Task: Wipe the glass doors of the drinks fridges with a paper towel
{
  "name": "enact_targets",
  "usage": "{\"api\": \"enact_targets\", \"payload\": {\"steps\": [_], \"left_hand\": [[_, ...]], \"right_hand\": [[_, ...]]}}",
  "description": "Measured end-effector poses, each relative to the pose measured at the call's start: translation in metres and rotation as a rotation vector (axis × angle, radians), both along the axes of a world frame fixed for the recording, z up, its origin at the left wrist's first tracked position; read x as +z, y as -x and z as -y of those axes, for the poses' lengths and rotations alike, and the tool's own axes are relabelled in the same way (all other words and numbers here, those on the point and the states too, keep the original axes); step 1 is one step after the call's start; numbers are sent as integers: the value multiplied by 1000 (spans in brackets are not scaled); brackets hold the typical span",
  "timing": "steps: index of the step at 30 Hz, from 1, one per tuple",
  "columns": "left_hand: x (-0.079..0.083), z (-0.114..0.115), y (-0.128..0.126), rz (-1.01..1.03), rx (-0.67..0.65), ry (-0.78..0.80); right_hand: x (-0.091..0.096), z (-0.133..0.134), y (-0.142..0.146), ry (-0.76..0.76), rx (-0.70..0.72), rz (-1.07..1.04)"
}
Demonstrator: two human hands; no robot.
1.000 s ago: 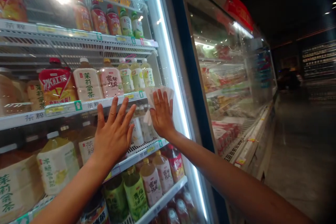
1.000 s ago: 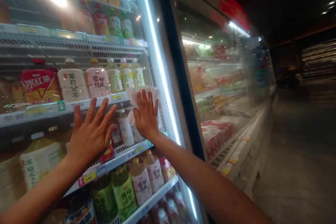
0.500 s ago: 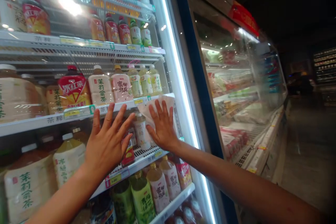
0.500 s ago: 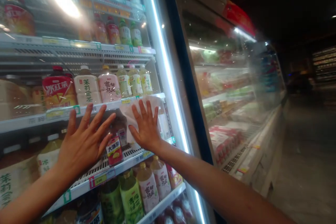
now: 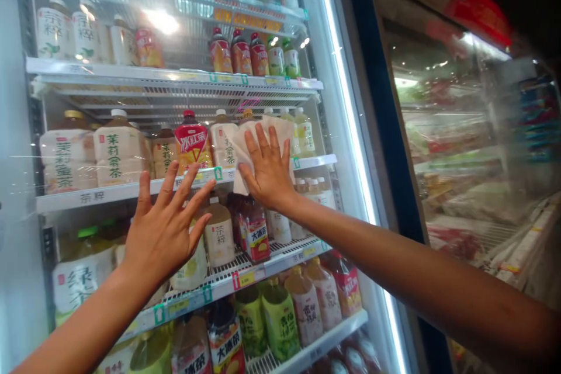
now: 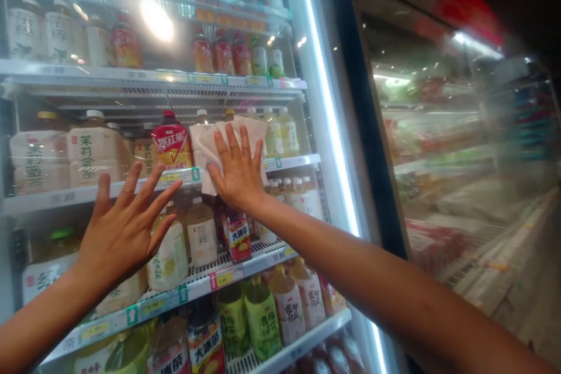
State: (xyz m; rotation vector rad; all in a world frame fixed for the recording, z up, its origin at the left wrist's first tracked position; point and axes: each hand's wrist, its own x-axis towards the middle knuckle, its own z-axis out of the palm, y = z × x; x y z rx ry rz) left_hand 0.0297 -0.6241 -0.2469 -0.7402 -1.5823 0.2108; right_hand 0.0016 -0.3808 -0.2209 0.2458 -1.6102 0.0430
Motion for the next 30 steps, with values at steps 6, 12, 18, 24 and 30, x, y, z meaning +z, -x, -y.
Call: {"api": "enact_targets", "payload": {"steps": [6, 12, 18, 24, 30], "left_hand": [[-5, 61, -5, 17, 40, -108], [-14, 108, -10, 67, 68, -174], [-22, 130, -25, 98, 70, -237], [-16, 125, -34, 90, 91, -224], [-10, 102, -34, 79, 79, -185]], "right_hand": [[8, 71, -5, -116, 24, 3], [22, 134, -7, -176, 105, -13], [11, 169, -21, -331, 103, 54], [28, 174, -26, -342, 50, 69], [16, 143, -27, -473, 55, 69]]}}
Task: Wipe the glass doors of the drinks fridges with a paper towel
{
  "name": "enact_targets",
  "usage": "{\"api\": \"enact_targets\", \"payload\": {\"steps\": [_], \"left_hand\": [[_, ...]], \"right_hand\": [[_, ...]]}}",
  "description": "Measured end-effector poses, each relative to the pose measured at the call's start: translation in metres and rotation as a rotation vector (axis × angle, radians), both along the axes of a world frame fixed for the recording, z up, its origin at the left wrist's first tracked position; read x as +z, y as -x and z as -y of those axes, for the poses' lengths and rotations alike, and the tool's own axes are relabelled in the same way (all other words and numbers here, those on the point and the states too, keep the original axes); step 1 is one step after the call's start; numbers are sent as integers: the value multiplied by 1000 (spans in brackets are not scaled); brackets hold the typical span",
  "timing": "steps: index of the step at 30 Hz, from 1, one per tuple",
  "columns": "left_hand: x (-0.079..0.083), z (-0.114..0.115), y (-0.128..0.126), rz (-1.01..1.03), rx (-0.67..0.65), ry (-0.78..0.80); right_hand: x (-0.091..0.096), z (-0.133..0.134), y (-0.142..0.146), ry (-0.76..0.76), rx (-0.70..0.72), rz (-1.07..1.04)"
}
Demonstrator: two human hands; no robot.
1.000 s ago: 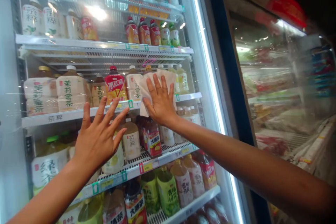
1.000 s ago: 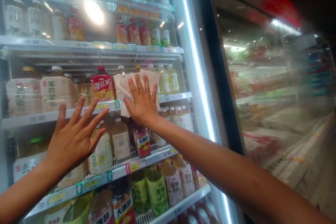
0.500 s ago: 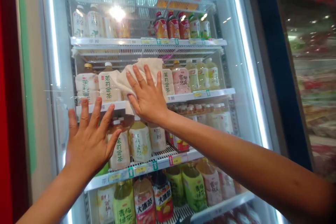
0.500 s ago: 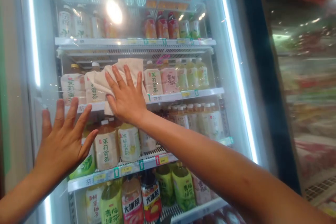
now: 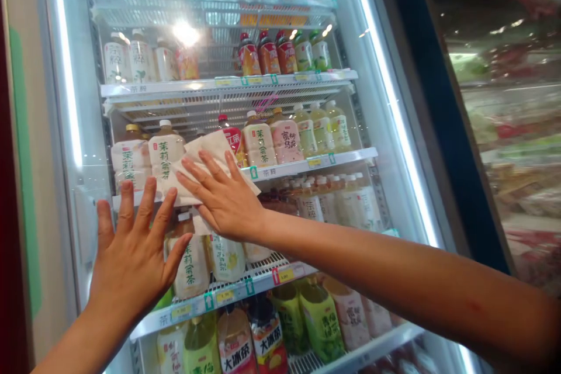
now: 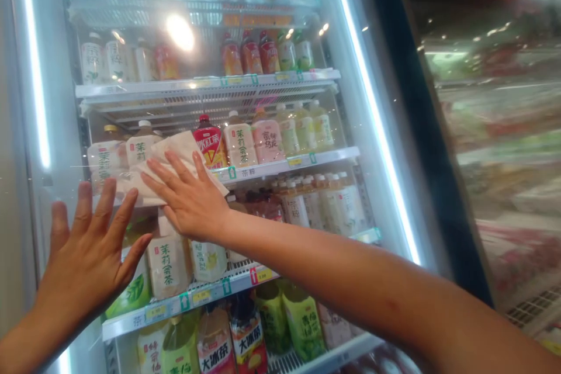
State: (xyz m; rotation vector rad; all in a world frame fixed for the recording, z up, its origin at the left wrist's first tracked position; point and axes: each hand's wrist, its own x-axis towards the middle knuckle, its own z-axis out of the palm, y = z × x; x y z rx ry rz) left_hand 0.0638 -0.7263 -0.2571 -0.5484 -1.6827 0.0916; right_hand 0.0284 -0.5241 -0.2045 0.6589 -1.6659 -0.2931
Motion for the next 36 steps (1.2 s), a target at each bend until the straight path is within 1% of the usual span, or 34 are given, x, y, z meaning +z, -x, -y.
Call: {"api": "enact_targets", "payload": {"steps": [1, 2, 3, 5, 6, 7, 8, 9, 11, 12, 13, 14, 16, 17, 18, 19, 22, 23, 24, 26, 28, 31, 32, 33, 34, 36], "left_hand": [[2, -4, 1, -2, -5, 13], [4, -9, 2, -8, -11, 26], [6, -14, 2, -17, -19, 35], [12, -28, 3, -30, -41, 43], [14, -36, 3, -37, -55, 42], [17, -44, 3, -46, -68, 40], [20, -52, 3, -55, -79, 41], [23, -61, 3, -62, -89, 49], [29, -78, 6, -77, -114, 77], [33, -86, 8, -77, -127, 89], [37, -93, 10, -75, -143, 96], [41, -100, 13, -71, -159, 102], [47, -112, 19, -76, -182, 109], [49, -117, 23, -74, -187, 113], [50, -120, 26, -73, -192, 118], [51, -124, 30, -74, -197, 123], [48, -129, 38, -99, -184, 145], [47, -130, 40, -116, -168, 154], [46, -131, 41, -133, -149, 161], [44, -131, 42, -152, -112, 168], [42, -130, 41, -160, -104, 177], [42, -130, 40, -163, -108, 176], [44, -131, 41, -162, -110, 177], [46, -133, 41, -164, -114, 181], [48, -135, 41, -168, -118, 188], [55, -142, 41, -182, -128, 211]], "right_hand": [[2, -12, 1, -32, 1, -6], [6, -27, 2, -27, -1, -10], [13, -43, 4, 21, -4, -13], [26, -77, 8, 196, -3, -19], [30, -95, 9, 273, 2, -22], [31, -112, 11, 307, 8, -23], [29, -128, 12, 295, 10, -21], [25, -144, 13, 241, 9, -15], [17, -172, 16, 87, -4, 9], [14, -184, 17, 42, -11, 18], [14, -195, 18, 42, -19, 20], [15, -204, 19, 85, -30, 15], [19, -216, 19, 221, -63, -16], [21, -219, 19, 265, -84, -34], [20, -220, 18, 269, -105, -47], [19, -220, 17, 235, -124, -56], [14, -222, 19, 69, -153, -63], [14, -224, 20, 58, -156, -66], [15, -226, 22, 78, -156, -72], [16, -230, 25, 168, -150, -89], [15, -234, 27, 217, -138, -101], [13, -243, 27, 132, -130, -88], [15, -248, 27, 110, -138, -80], [19, -253, 27, 119, -149, -72], [24, -258, 27, 166, -162, -66], [31, -267, 28, 334, -183, -48]]}}
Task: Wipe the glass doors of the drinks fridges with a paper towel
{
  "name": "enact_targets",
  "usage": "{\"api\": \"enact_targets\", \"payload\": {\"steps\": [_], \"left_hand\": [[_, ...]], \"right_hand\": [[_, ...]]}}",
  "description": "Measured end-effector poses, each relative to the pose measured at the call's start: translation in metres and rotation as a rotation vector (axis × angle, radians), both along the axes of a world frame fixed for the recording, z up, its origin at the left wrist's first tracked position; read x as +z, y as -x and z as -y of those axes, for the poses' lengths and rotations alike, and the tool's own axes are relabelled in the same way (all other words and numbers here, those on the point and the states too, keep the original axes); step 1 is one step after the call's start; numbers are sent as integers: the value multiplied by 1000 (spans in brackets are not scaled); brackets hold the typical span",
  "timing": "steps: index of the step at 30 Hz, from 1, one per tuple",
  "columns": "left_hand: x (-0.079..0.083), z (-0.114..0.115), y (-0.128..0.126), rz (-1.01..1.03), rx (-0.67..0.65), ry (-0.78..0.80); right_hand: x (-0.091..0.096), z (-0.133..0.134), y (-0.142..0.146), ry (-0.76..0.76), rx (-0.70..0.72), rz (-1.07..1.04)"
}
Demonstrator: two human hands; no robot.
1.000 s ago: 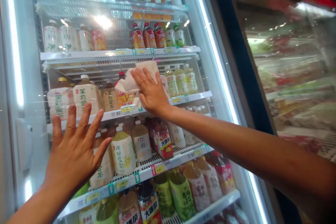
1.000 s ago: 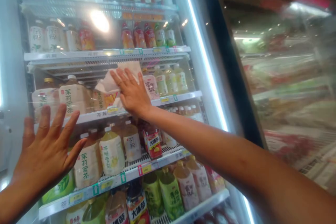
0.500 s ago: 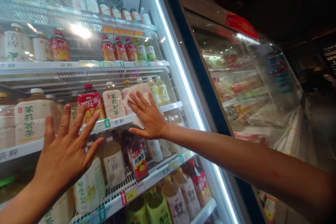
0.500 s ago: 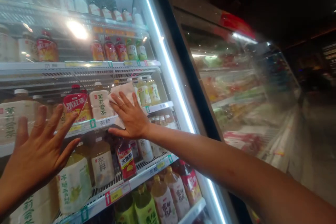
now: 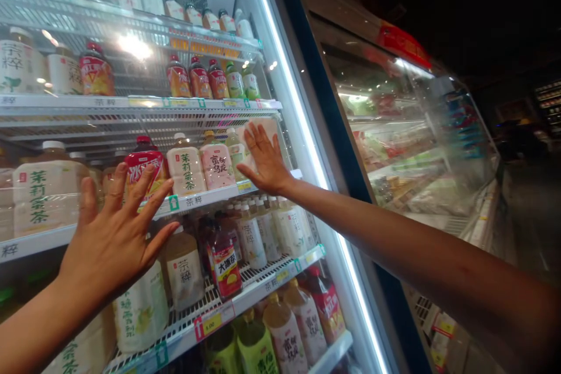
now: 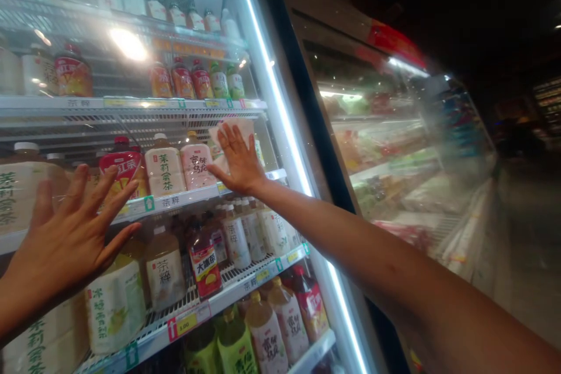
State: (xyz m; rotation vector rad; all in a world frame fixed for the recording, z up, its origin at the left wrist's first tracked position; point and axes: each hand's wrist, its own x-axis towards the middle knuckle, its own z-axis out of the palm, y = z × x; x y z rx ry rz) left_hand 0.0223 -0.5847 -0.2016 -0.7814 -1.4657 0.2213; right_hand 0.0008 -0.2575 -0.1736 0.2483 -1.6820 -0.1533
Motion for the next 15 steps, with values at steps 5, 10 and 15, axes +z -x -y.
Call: {"api": "enact_targets", "payload": {"steps": [5, 10, 15], "left_hand": [[12, -15, -1, 9, -24, 47], [11, -19, 0, 16, 1, 63], [6, -5, 7, 45, 11, 45]], "right_hand": [[-25, -11, -4, -20, 11, 21], [-33, -43, -2, 62, -16, 70], [-34, -19, 1, 91, -14, 18]]}}
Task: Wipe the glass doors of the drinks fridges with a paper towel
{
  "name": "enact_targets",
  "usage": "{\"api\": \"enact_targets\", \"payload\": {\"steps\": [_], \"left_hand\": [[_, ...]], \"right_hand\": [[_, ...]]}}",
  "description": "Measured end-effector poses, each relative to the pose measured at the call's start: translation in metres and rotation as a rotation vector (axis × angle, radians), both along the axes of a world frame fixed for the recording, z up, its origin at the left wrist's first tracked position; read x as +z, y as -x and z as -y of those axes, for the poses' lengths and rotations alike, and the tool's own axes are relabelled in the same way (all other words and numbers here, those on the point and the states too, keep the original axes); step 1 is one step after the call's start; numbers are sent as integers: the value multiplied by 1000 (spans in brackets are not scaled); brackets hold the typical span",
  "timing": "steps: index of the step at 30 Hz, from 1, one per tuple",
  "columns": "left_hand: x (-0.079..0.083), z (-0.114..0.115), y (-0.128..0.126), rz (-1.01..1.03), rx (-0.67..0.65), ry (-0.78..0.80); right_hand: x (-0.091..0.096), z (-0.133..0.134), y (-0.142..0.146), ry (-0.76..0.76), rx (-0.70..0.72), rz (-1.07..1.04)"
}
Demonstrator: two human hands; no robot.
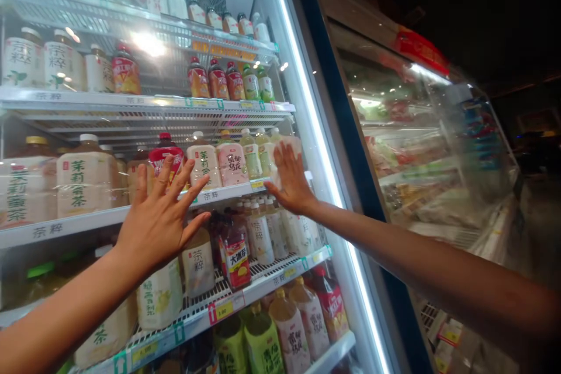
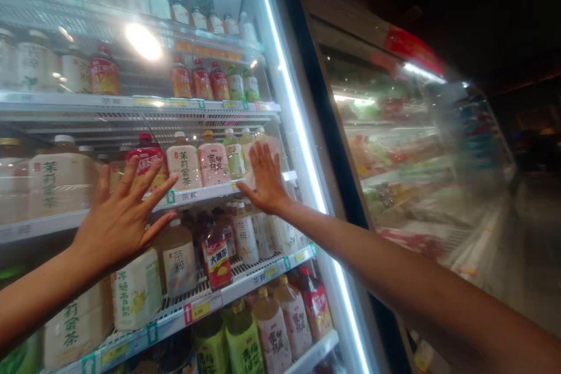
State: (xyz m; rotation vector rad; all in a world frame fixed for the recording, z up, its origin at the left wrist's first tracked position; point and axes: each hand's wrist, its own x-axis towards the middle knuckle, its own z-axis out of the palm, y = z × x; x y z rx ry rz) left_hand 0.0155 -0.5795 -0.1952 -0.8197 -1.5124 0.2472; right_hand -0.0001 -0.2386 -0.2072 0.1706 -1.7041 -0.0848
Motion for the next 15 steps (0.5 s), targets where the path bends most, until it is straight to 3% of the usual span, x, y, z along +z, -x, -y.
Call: {"api": "enact_targets", "payload": {"steps": [3, 8, 12, 15], "left_hand": [[0, 15, 1, 7, 20, -22], [0, 43, -2, 30, 54, -78], [-2, 75, -6, 53, 76, -142], [-5, 100, -9, 74, 99, -177]], "right_hand": [[6, 45, -1, -199, 53, 22], [37, 114, -2, -94, 116, -6], [41, 163, -9, -416, 174, 18], [51, 194, -12, -408, 182, 57]]}}
